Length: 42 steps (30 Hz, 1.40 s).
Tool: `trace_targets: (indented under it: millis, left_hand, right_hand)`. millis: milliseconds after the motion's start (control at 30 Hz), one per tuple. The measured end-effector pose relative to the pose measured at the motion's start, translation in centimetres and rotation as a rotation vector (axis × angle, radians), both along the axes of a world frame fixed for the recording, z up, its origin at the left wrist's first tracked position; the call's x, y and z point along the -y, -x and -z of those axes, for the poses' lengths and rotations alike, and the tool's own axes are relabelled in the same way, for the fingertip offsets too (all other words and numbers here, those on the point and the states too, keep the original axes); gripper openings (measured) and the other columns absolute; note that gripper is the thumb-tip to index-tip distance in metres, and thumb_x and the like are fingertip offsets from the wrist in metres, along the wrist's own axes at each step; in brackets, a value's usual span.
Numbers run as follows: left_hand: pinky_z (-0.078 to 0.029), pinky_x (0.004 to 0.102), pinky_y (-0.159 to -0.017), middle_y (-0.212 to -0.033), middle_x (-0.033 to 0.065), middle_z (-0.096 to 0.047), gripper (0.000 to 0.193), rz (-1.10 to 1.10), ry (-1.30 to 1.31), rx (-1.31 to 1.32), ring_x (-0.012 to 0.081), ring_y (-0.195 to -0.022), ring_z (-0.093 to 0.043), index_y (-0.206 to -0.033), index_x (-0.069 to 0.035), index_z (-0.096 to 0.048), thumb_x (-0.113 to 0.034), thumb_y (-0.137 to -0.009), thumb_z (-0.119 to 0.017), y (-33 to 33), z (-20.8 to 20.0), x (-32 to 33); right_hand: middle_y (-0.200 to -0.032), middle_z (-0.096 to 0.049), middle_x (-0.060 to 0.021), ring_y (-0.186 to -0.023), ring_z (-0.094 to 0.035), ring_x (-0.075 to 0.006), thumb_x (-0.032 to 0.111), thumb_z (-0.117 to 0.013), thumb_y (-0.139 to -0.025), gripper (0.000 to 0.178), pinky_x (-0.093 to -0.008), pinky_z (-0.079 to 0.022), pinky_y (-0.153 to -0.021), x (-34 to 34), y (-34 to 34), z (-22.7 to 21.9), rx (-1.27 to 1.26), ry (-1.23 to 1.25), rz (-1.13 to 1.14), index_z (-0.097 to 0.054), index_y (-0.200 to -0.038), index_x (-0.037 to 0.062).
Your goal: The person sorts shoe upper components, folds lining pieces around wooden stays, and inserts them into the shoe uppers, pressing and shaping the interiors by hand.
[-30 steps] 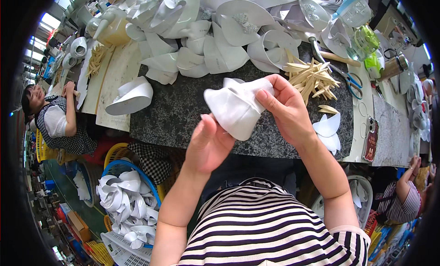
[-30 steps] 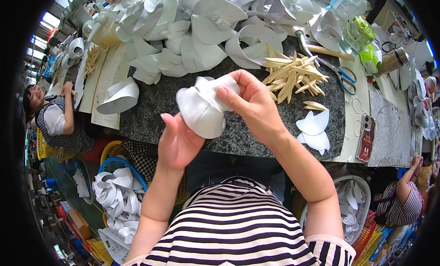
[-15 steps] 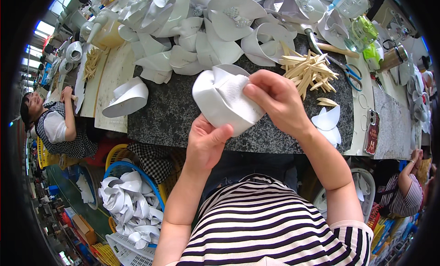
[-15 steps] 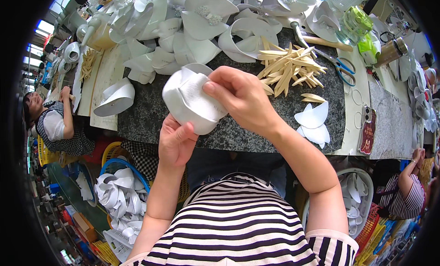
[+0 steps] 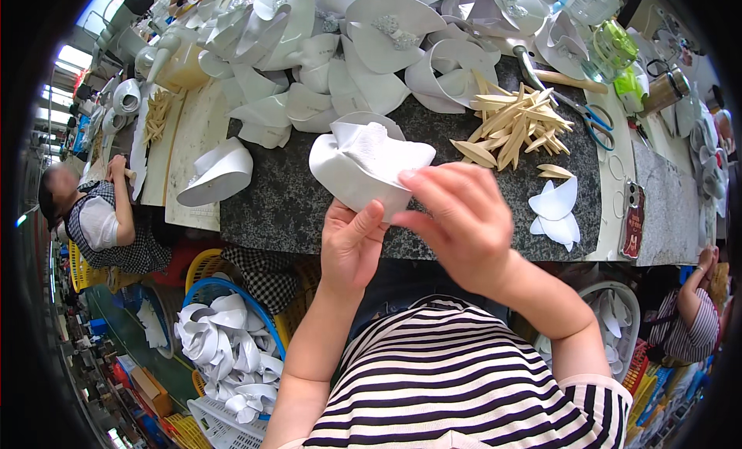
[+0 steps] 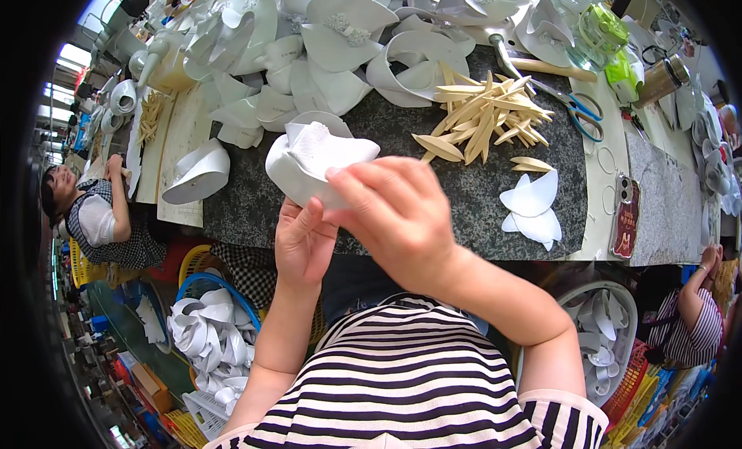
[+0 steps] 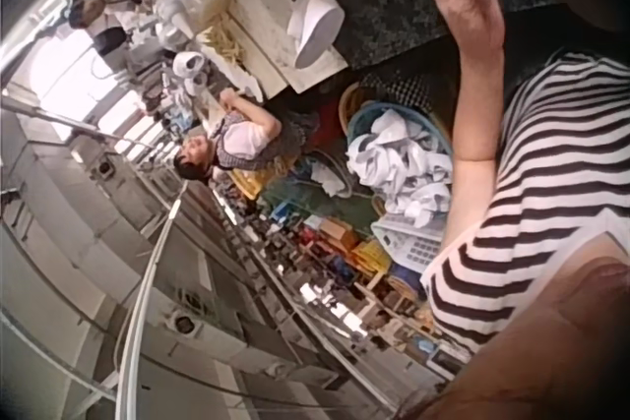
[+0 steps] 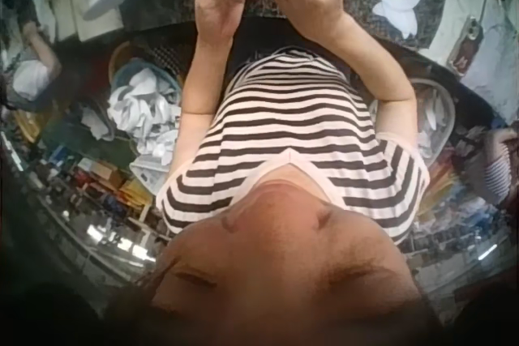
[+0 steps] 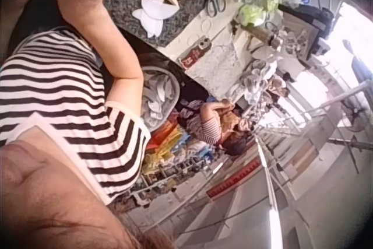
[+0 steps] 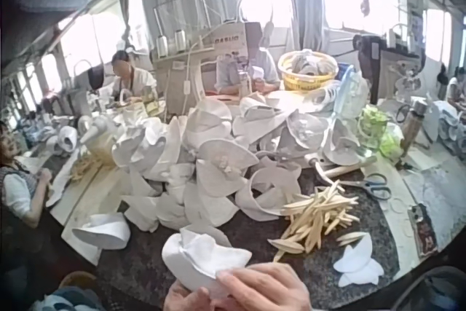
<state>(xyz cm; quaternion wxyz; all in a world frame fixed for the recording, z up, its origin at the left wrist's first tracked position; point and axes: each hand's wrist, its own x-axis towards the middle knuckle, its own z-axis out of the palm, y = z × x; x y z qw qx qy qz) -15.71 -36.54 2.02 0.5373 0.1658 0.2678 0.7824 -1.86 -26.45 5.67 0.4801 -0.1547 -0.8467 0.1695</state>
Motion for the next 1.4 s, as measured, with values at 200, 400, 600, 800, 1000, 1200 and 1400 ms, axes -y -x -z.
trace_targets:
  millis: [200, 400, 600, 800, 1000, 1200, 1400]
  left_hand:
    - [-0.048, 0.0385, -0.102, -0.127, 0.0125, -0.062, 0.038, 0.036, -0.032, -0.009, 0.0226, -0.119, -0.059, -0.13, -0.002, -0.054, -0.003, -0.093, -0.064, -0.5, 0.2, 0.2]
    - [-0.048, 0.0388, -0.102, -0.127, 0.0115, -0.063, 0.036, 0.022, -0.034, -0.014, 0.0218, -0.118, -0.06, -0.126, -0.002, -0.059, -0.001, -0.091, -0.066, -0.5, 1.4, 0.6]
    - [-0.049, 0.0356, -0.099, -0.123, 0.0099, -0.065, 0.036, -0.037, -0.001, -0.093, 0.0196, -0.113, -0.062, -0.122, -0.003, -0.061, -0.001, -0.088, -0.07, -0.7, 1.9, 0.4]
    - [-0.051, 0.0314, -0.093, -0.113, 0.0094, -0.069, 0.032, -0.029, 0.135, -0.352, 0.0168, -0.104, -0.065, -0.114, 0.0, -0.065, -0.004, -0.084, -0.076, -0.3, 0.3, 1.4]
    - [-0.051, 0.0326, -0.094, -0.114, 0.0115, -0.068, 0.042, -0.022, 0.156, -0.322, 0.0196, -0.106, -0.065, -0.12, 0.003, -0.06, -0.006, -0.084, -0.078, 1.9, -0.3, 1.6]
    - [-0.051, 0.0389, -0.098, -0.118, 0.0138, -0.066, 0.041, 0.015, 0.09, -0.124, 0.0258, -0.112, -0.063, -0.123, 0.003, -0.057, 0.005, -0.084, -0.071, 2.0, 0.4, 1.0]
    - [-0.049, 0.0383, -0.1, -0.118, 0.0146, -0.066, 0.04, -0.01, -0.028, -0.223, 0.0241, -0.11, -0.064, -0.122, 0.003, -0.059, 0.002, -0.084, -0.073, 1.7, 0.5, 0.9]
  right_hand:
    - [-0.093, -0.071, -0.008, -0.086, -0.066, -0.0252, 0.017, -0.078, -0.074, 0.035, -0.0371, -0.051, -0.077, 0.8, 0.4, 0.7, 0.023, 0.103, 0.027, -0.069, -0.106, 0.0045]
    - [-0.078, -0.068, -0.0071, -0.075, -0.063, -0.0247, 0.016, -0.079, -0.072, 0.022, -0.0365, -0.048, -0.07, 0.5, -0.1, -0.6, 0.143, 0.307, -0.033, -0.07, -0.089, 0.0064]
    - [-0.076, -0.066, -0.0084, -0.073, -0.062, -0.0263, 0.011, -0.077, -0.073, 0.016, -0.0382, -0.047, -0.069, -0.2, 0.0, -0.5, 0.213, 0.349, -0.097, -0.067, -0.084, 0.0046]
    - [-0.077, -0.065, -0.0098, -0.075, -0.062, -0.0279, 0.01, -0.075, -0.075, 0.017, -0.0379, -0.047, -0.07, -1.1, -0.3, 0.2, 0.21, 0.401, -0.213, -0.066, -0.088, 0.0028]
    - [-0.078, -0.064, -0.008, -0.076, -0.061, -0.0274, 0.007, -0.078, -0.074, 0.02, -0.0363, -0.048, -0.07, -1.7, -1.0, -0.4, 0.199, 0.364, -0.321, -0.066, -0.089, 0.0029]
    - [-0.084, -0.058, -0.0093, -0.084, -0.056, -0.0275, 0.001, -0.071, -0.075, 0.021, -0.0378, -0.042, -0.079, -1.7, -1.3, -0.5, 0.282, 0.244, -0.411, -0.059, -0.093, 0.0048]
    - [-0.083, -0.057, -0.0074, -0.085, -0.056, -0.0269, 0.002, -0.071, -0.074, 0.021, -0.0381, -0.041, -0.081, -2.4, -1.8, -0.3, 0.331, 0.358, -0.534, -0.059, -0.091, 0.0057]
